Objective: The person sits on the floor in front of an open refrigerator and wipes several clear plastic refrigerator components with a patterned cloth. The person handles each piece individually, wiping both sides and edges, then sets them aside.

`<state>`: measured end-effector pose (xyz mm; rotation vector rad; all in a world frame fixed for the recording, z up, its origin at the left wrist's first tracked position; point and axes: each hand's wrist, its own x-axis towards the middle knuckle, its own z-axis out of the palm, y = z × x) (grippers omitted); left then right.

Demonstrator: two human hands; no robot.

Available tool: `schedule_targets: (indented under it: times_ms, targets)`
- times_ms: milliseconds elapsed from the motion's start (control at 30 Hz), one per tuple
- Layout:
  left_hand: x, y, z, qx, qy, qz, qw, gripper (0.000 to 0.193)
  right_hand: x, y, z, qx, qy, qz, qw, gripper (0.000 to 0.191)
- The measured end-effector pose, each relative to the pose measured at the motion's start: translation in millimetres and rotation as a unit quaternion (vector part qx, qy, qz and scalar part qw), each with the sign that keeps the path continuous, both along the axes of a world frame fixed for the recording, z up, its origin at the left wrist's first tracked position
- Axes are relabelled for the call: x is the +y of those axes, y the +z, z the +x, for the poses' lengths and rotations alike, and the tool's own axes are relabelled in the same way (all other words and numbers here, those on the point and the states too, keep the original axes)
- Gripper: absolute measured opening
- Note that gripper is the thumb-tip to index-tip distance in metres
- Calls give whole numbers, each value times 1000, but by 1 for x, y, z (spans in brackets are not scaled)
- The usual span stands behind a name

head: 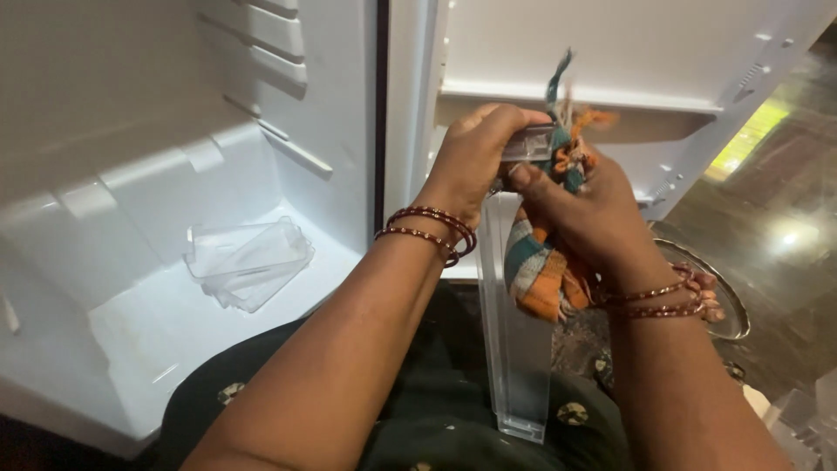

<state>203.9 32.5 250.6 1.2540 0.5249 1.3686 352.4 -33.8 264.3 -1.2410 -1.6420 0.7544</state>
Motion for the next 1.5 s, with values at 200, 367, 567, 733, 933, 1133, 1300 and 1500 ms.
schedule_targets:
  times_ms: [200,367,567,733,933,1133,1300,1500]
  targets:
    - [5,-24,-8,10,25,4,1000,30,-15,-92,15,-44,-70,-164,983,27]
    - [25,-43,-33,18,75,-60,995,32,-45,-209,47,-119,-67,-308,942,30]
    - [25,-53,-53,-13,110,-71,991,31,-52,-221,54,-203,-56,-346,914,44]
    - [9,-30,-31,-3,35,8,999,32,-28,-98,11,-155,-68,-241,956,32]
    - [-8,-13,-3,-31,-41,-16,999,30,-6,-9,2,59,-4,-62,996,28]
    - [11,-41,-28,76,112,-20,991,39,-29,-120,5,-16,-83,-270,959,36]
    - [29,-59,-75,174,215,-136,951,46,-57,-232,45,-141,-47,-271,951,34]
    - [21,-46,-78,78,181,-149,969,49,-48,-248,69,-180,-39,-195,963,38]
